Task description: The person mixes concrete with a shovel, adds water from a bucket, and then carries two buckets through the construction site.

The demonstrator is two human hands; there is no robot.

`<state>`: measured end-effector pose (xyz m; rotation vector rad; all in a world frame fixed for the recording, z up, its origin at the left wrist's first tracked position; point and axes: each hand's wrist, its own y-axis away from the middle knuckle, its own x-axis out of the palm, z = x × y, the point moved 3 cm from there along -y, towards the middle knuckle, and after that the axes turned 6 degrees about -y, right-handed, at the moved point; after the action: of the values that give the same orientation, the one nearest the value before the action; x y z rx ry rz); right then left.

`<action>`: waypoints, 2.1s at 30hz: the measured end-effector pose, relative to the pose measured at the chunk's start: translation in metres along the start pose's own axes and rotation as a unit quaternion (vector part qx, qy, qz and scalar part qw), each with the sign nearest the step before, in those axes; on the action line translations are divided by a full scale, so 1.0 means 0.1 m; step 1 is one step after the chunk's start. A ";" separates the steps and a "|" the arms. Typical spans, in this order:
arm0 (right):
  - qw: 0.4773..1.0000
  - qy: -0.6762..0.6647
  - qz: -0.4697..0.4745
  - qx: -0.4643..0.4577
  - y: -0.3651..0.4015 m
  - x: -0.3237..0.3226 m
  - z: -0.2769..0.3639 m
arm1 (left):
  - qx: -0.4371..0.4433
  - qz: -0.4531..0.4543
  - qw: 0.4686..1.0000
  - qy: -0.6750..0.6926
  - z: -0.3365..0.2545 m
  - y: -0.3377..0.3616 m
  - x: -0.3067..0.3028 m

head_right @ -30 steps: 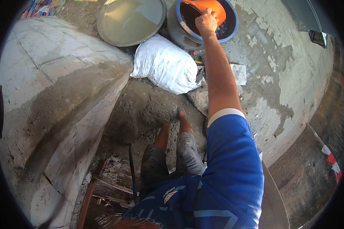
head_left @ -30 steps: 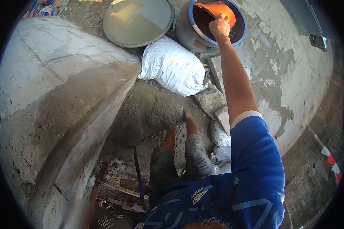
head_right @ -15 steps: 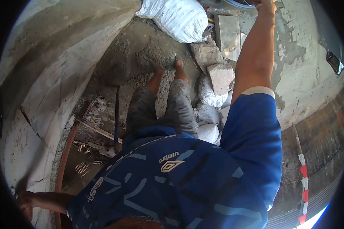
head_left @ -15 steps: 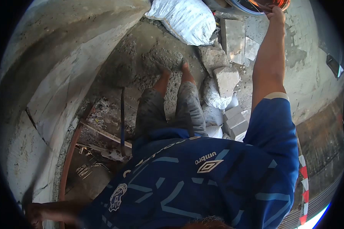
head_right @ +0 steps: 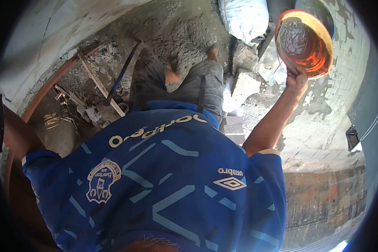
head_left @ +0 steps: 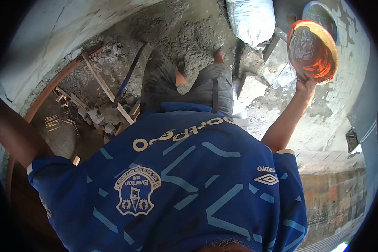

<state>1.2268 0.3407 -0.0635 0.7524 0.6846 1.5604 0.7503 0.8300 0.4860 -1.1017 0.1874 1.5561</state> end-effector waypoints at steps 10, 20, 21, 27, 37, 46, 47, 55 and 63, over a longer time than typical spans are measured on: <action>0.977 0.153 0.062 0.137 0.97 0.54 -1.46 | -0.104 0.138 0.969 0.179 -0.58 2.22 -0.31; 0.855 0.436 0.279 -0.020 2.14 1.70 -1.86 | -0.539 0.620 0.544 0.173 -1.67 7.15 -0.56; 0.829 0.473 0.295 -0.038 2.24 1.80 -1.92 | -0.595 0.615 0.457 0.244 -1.75 7.20 -0.56; 0.722 0.602 0.332 -0.080 2.78 2.47 -2.50 | -0.573 0.601 0.463 0.309 -1.84 7.45 -0.54; 0.557 0.733 0.348 -0.178 4.29 3.26 -3.56 | -0.609 0.458 0.567 0.313 -1.15 8.10 -0.53; 0.192 0.855 0.357 -0.325 4.85 3.46 -4.55 | -0.601 0.470 0.547 0.344 -0.76 8.55 -0.44; 0.169 0.834 0.373 -0.371 4.90 3.35 -4.80 | -0.601 0.465 0.546 0.353 -0.65 8.61 -0.42; 0.175 0.857 0.356 -0.328 5.43 2.20 -6.61 | -0.573 0.486 0.570 0.331 -0.22 9.24 -0.18; 0.173 0.875 0.372 -0.257 5.69 1.70 -6.99 | -0.586 0.471 0.566 0.339 -0.07 9.26 -0.14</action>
<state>0.3150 0.4381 -0.0344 -2.3088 1.1244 2.7962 -0.0250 0.5148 0.0898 -3.0812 0.2832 2.0833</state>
